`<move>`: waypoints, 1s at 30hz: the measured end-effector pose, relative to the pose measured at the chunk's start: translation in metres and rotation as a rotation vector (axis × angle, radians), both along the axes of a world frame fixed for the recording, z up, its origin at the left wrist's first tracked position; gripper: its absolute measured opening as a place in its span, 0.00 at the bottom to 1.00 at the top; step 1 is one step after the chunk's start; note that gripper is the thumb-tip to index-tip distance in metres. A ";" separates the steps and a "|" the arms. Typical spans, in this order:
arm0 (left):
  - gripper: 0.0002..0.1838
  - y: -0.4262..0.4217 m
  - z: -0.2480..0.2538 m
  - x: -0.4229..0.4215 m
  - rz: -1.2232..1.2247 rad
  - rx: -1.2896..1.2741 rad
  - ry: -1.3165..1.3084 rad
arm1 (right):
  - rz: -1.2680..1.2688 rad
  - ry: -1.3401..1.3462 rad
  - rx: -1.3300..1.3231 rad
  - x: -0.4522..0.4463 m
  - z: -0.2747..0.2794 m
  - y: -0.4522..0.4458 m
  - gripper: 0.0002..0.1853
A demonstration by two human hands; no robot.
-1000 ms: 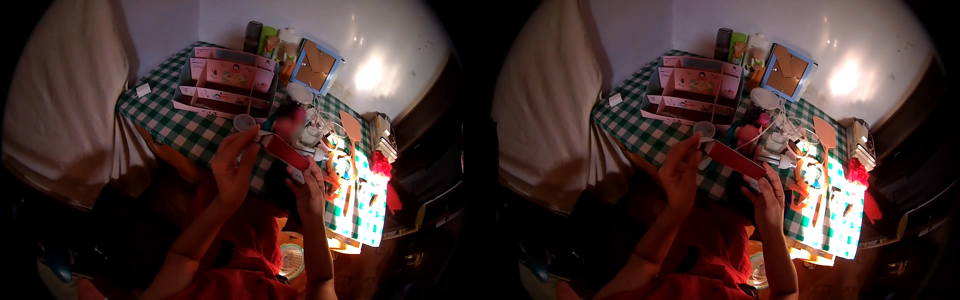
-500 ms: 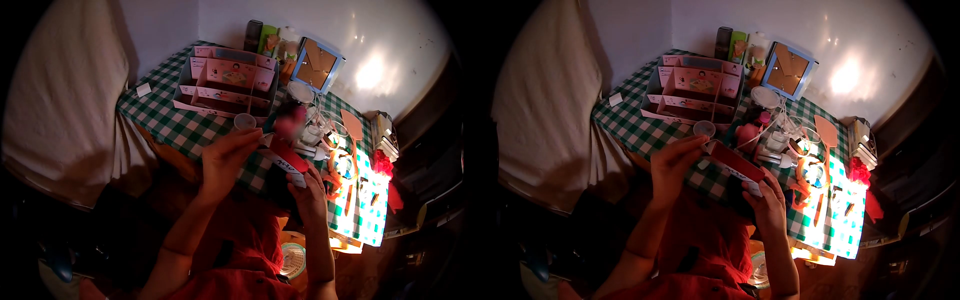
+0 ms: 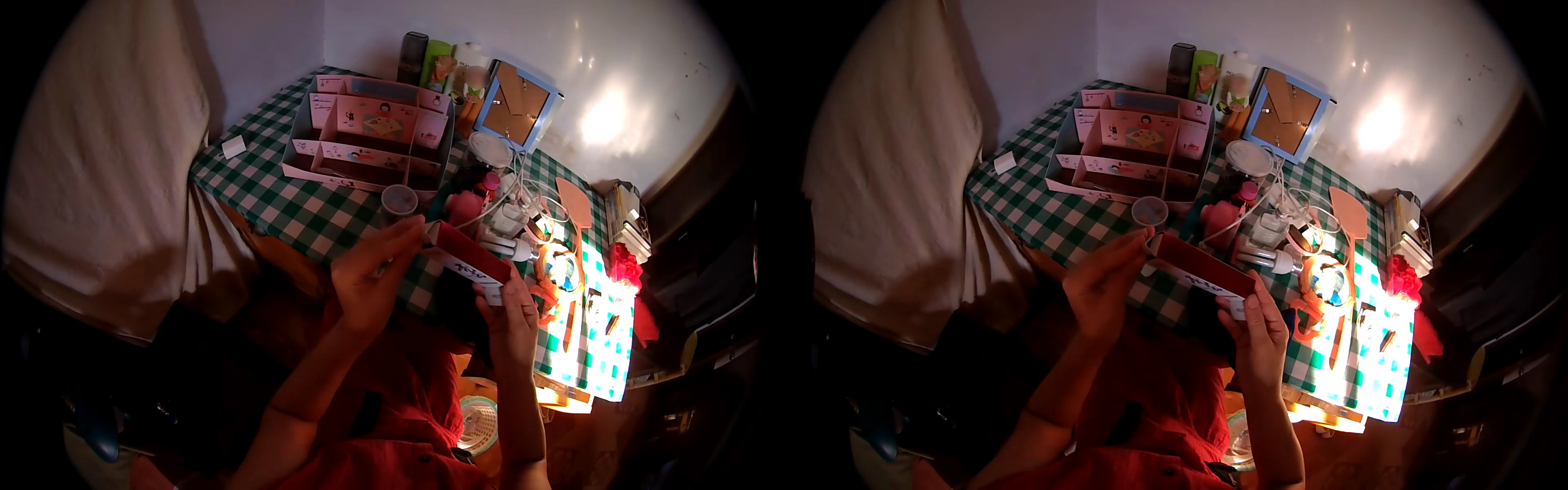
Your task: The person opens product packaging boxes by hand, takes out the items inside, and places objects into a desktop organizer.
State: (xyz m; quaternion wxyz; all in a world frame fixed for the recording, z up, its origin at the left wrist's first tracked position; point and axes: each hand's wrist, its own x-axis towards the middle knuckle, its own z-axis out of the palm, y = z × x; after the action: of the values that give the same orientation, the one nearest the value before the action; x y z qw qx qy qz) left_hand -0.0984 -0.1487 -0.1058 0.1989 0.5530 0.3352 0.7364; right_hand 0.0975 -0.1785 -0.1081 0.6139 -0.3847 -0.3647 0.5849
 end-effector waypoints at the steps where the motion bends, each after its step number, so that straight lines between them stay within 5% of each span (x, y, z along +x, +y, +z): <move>1: 0.14 0.000 -0.001 0.001 0.000 0.000 0.001 | -0.022 -0.023 -0.003 -0.001 0.002 -0.001 0.23; 12: 0.17 -0.005 -0.004 0.005 0.151 0.118 0.157 | -0.015 -0.087 0.003 -0.005 0.011 -0.007 0.23; 20: 0.20 0.000 -0.025 0.010 0.025 0.031 0.050 | -0.068 -0.109 -0.011 -0.004 0.010 -0.006 0.22; 23: 0.23 -0.008 -0.017 0.007 -0.181 -0.124 -0.012 | -0.184 -0.306 0.168 0.001 0.008 -0.003 0.20; 25: 0.24 -0.015 -0.007 0.002 -0.286 -0.246 -0.061 | -0.226 -0.689 0.366 0.002 0.011 -0.005 0.20; 27: 0.33 -0.019 0.001 -0.003 0.185 -0.073 0.718 | -0.275 -0.880 0.556 0.002 0.022 -0.001 0.20; 29: 0.33 -0.020 0.010 -0.002 0.190 -0.039 0.794 | -0.182 -1.073 0.719 -0.002 0.035 0.000 0.21; 30: 0.32 -0.018 0.013 -0.001 -0.048 -0.075 0.726 | -0.127 -1.090 0.748 -0.002 0.035 0.002 0.23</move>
State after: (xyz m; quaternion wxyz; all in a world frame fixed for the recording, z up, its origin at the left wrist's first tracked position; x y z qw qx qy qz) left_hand -0.0997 -0.1665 -0.0933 0.1042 0.7785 0.3974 0.4745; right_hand 0.0960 -0.1763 -0.0730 0.4671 -0.4074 -0.7779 0.1034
